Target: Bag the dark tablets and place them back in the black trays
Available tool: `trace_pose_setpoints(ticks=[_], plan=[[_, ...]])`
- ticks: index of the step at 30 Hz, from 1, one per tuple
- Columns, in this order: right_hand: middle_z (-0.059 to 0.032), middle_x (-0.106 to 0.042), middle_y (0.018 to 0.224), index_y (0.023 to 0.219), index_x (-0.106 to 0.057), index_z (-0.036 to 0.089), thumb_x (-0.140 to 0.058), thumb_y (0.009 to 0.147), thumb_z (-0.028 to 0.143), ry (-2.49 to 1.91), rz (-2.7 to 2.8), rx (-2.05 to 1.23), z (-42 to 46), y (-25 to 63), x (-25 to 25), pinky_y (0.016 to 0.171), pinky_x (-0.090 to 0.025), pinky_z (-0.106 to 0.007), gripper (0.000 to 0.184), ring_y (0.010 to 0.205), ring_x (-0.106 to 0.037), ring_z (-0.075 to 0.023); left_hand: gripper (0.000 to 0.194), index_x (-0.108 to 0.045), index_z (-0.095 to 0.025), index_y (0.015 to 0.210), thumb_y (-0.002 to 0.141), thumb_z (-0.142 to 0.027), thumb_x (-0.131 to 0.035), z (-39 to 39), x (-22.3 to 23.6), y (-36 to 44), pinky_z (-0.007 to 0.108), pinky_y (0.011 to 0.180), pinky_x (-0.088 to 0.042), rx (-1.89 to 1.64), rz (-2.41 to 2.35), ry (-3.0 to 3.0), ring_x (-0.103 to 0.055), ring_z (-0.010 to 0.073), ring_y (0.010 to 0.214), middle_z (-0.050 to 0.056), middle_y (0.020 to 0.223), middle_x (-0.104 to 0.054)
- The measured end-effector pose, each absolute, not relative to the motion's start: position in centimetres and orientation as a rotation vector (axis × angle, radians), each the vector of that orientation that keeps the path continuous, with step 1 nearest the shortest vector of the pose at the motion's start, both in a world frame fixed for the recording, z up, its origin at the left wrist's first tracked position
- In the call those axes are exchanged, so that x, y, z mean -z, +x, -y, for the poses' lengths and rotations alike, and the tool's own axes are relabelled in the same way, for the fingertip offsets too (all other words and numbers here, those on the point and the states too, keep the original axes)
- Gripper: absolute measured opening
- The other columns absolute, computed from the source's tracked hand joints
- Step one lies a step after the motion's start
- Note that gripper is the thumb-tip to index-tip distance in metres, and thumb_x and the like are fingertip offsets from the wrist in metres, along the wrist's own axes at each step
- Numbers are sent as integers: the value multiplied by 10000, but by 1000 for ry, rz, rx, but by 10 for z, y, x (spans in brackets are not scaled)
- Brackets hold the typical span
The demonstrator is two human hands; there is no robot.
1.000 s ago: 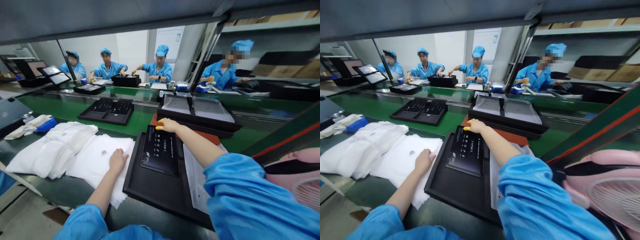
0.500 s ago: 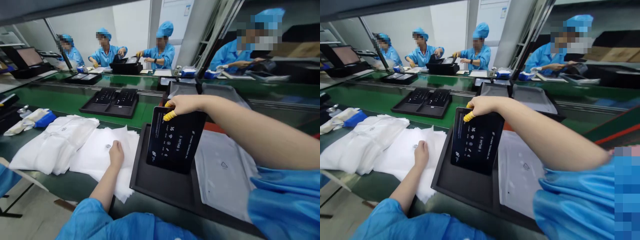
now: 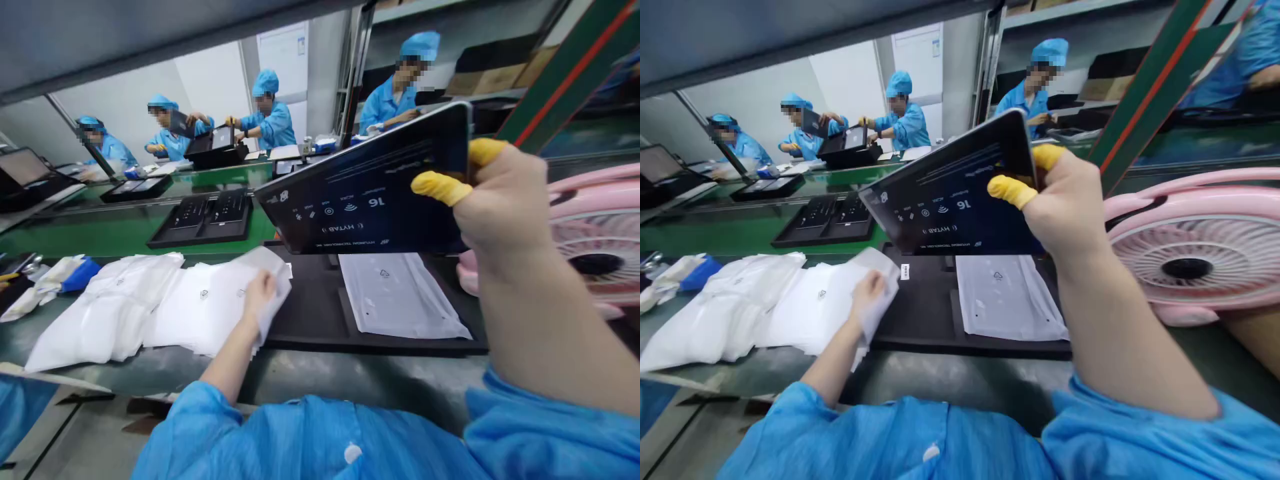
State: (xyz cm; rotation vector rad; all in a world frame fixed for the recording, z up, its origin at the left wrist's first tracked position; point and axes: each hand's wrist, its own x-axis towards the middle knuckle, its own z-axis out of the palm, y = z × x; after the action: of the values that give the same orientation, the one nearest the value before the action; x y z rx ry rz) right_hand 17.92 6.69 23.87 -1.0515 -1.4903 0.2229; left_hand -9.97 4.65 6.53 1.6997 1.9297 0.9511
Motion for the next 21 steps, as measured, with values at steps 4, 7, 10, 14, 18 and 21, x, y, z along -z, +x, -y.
trace_pose_setpoints(ticks=[4, 7, 10, 14, 18, 21], plan=[[6, -597, 754, 825, -606, 180, -733, 594, 364, -1005, 1165, -373, -52, 180, -181, 665, -455, -309, 322, 668, -538, -129, 121, -507, -185, 684, 782, -192, -437, -56, -44, -73, 300, 680, -367, -454, -1976, 1835, -561, 218, 724, 63, 675, -591], [10, -618, 715, 807, -600, 179, -723, 574, 409, -1078, 1138, -550, -45, 174, -139, 646, -468, -320, 350, 642, -558, -143, 151, -485, -193, 654, 789, -182, -420, -58, -41, -78, 307, 692, -364, -559, -2025, 1731, -560, 220, 736, 59, 671, -586], [8, -620, 664, 775, -605, 180, -697, 579, 430, -1158, 1216, -602, -35, 171, -112, 605, -465, -306, 330, 605, -557, -149, 185, -417, -199, 592, 775, -175, -434, -60, -42, -86, 287, 653, -353, -750, -2049, 1589, -511, 178, 651, 10, 590, -511], [7, -611, 595, 726, -602, 182, -672, 580, 446, -1209, 1242, -579, -21, 167, -97, 550, -456, -288, 310, 544, -544, -148, 241, -355, -198, 559, 791, -238, -405, -67, -51, -90, 238, 567, -323, -1102, -1926, 1410, -410, 118, 543, -40, 528, -392], [-6, -641, 619, 749, -620, 188, -646, 634, 406, -1092, 1329, -603, -7, 156, -90, 553, -471, -280, 247, 547, -579, -157, 243, -362, -198, 574, 796, -294, -385, -71, -92, -92, 219, 524, -308, -1546, -1759, 1345, -348, 95, 514, -53, 536, -346], [-7, -640, 611, 744, -616, 188, -633, 659, 396, -1033, 1344, -625, -3, 148, -81, 547, -476, -275, 225, 543, -585, -158, 207, -391, -190, 583, 778, -247, -431, -62, -129, -83, 213, 552, -312, -1645, -1742, 1523, -355, 92, 551, -48, 562, -365]])
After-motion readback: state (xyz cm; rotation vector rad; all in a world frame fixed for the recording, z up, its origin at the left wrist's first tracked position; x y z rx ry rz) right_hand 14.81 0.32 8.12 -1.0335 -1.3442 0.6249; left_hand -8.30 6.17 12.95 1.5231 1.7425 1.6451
